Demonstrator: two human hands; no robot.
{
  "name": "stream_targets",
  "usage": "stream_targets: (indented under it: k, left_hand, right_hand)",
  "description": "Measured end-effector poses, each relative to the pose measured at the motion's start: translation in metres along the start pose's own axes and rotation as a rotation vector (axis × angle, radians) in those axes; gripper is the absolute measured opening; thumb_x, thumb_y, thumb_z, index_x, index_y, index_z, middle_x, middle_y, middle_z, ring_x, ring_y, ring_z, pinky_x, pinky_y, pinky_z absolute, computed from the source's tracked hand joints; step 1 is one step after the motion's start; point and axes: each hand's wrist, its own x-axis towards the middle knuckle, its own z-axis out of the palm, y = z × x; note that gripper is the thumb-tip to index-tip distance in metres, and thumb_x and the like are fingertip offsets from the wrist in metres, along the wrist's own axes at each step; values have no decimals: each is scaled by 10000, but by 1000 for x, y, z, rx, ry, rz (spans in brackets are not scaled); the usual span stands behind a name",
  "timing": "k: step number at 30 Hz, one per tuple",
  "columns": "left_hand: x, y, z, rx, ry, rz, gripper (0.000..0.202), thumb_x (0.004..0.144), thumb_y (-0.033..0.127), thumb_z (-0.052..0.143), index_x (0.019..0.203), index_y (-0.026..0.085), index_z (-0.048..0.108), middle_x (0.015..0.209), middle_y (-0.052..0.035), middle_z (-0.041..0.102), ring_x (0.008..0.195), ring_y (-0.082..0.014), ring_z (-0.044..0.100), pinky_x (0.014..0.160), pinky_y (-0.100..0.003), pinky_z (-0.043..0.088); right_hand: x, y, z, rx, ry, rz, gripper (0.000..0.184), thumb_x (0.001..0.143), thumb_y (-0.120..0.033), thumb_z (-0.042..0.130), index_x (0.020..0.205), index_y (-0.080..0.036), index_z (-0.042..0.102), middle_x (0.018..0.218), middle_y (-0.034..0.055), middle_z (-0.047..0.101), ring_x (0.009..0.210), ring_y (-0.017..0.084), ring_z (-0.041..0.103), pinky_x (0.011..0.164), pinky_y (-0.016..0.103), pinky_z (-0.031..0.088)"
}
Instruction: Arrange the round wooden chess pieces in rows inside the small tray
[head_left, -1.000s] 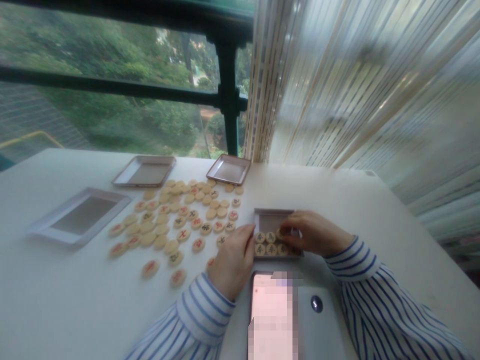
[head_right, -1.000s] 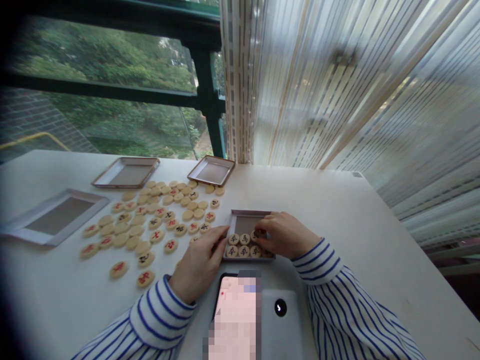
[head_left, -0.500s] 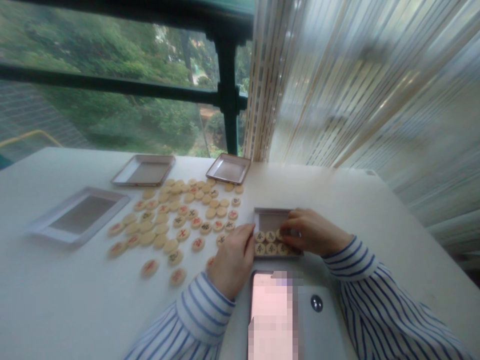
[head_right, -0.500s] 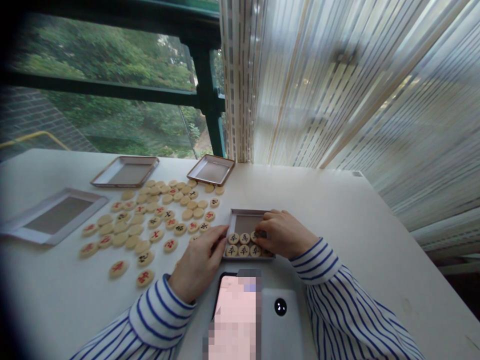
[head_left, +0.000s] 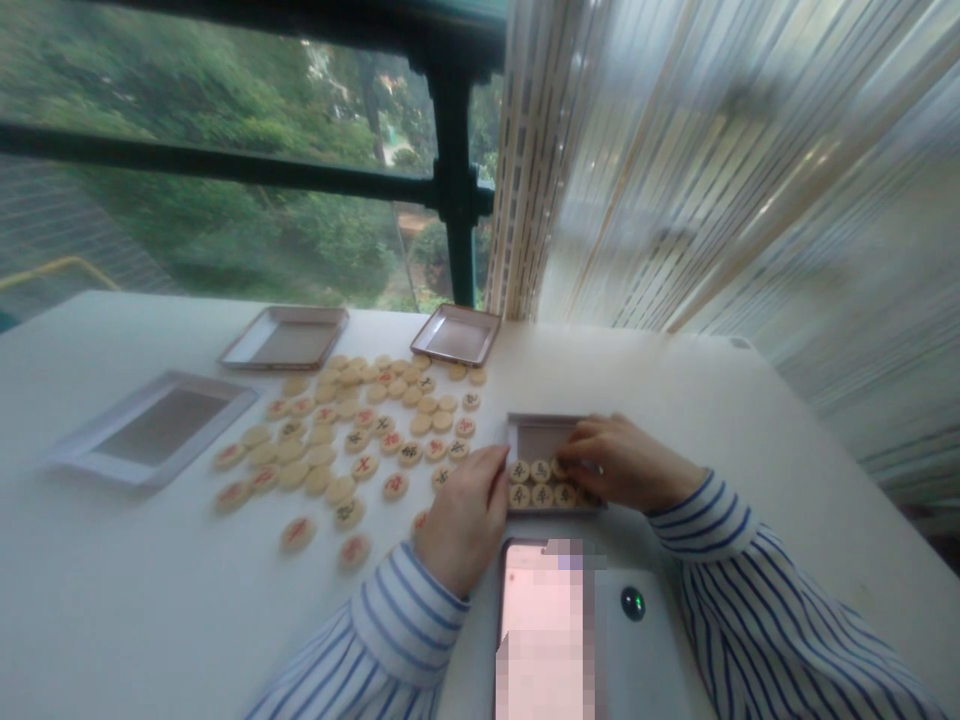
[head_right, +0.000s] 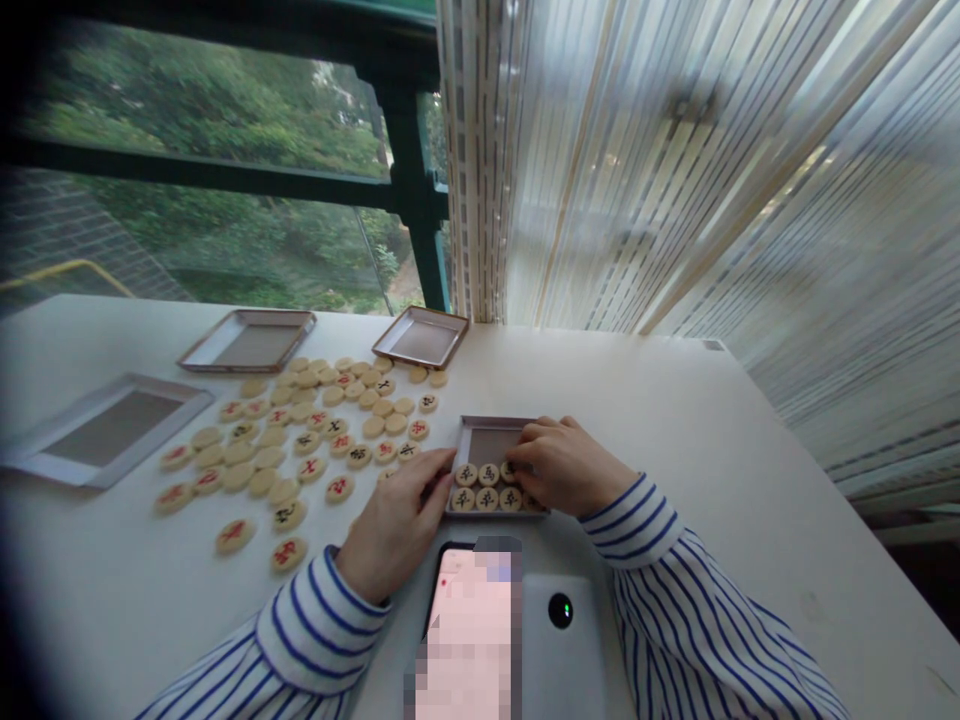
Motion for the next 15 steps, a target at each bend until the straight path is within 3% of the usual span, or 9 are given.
stream_targets:
  k: [15]
  left_hand:
    - [0, -2, 1, -2, 20, 18, 290, 837, 169, 402, 1076, 170, 565, 1078, -86, 616, 1015, -195, 557, 903, -369, 438]
  right_hand:
    - [0, -2, -3, 10, -38, -9, 162, 801, -262, 524, 884, -239, 661, 857, 34, 619, 871, 172, 531, 745, 309, 310]
